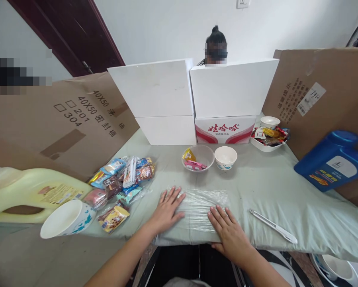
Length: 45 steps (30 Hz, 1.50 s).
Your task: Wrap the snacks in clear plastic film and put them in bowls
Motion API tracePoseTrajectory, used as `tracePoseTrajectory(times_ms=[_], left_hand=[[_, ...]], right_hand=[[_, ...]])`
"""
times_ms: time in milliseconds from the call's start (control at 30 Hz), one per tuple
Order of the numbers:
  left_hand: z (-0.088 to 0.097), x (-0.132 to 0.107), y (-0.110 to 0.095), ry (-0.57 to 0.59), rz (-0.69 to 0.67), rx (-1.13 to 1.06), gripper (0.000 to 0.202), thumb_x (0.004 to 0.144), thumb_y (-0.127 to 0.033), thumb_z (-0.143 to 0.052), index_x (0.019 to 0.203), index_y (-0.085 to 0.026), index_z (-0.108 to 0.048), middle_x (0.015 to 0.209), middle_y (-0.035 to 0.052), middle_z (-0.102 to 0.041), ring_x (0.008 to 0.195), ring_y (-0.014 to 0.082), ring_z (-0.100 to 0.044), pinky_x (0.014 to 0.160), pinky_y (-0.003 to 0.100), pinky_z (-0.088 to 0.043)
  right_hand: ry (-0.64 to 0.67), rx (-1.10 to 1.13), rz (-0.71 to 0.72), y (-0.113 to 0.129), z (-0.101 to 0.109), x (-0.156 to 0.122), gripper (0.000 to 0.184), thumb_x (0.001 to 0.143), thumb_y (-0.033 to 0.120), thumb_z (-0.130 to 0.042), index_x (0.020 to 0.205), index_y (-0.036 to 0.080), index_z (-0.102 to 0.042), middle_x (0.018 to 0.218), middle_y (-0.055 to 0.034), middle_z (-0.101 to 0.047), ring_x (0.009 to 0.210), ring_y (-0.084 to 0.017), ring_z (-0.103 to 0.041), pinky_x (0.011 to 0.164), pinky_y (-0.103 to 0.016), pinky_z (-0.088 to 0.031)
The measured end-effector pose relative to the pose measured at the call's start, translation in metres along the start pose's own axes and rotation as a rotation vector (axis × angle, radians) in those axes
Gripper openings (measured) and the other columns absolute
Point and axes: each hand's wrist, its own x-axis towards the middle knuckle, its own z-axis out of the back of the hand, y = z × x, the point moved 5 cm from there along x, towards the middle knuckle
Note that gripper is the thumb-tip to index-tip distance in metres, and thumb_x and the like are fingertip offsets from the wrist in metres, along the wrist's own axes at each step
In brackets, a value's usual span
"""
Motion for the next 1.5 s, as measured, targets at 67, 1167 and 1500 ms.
tracePoseTrajectory(times_ms=[67,1167,1500], left_hand=[[0.007,-0.015,0.021,-0.061,0.063,0.021,0.059,0.092,-0.045,-0.051,0.145,-0.023,-0.038,0.153,0.0115,-0.033,0.143,0.0329,-0.020,0.112,0.057,-0.023],[0.013,0.009,0.034,0.018,0.338,-0.040,0.021,0.091,-0.016,-0.046,0.107,-0.022,-0.058,0.099,0.0054,-0.069,0.083,0.0195,-0.066,0.073,0.028,-0.048],[0.023,0.005,-0.042,-0.285,0.036,-0.011,0.031,0.095,-0.021,-0.040,0.118,-0.017,-0.060,0.122,0.0117,-0.061,0.119,0.0276,-0.052,0.102,0.044,-0.040]], right_hand=[[0.002,0.001,0.008,-0.002,-0.003,-0.006,0.088,0.078,0.040,-0.067,0.151,0.017,-0.023,0.155,-0.0111,-0.029,0.143,-0.031,-0.021,0.114,-0.050,-0.021],[0.007,0.040,-0.665,-0.059,0.002,0.014,0.025,0.098,0.031,-0.034,0.096,0.022,-0.058,0.088,-0.0050,-0.070,0.066,-0.018,-0.067,0.052,-0.027,-0.039],[-0.284,-0.114,-0.338,-0.011,0.023,0.037,0.032,0.094,0.034,-0.046,0.118,0.017,-0.060,0.124,-0.0133,-0.061,0.121,-0.030,-0.049,0.102,-0.046,-0.034]])
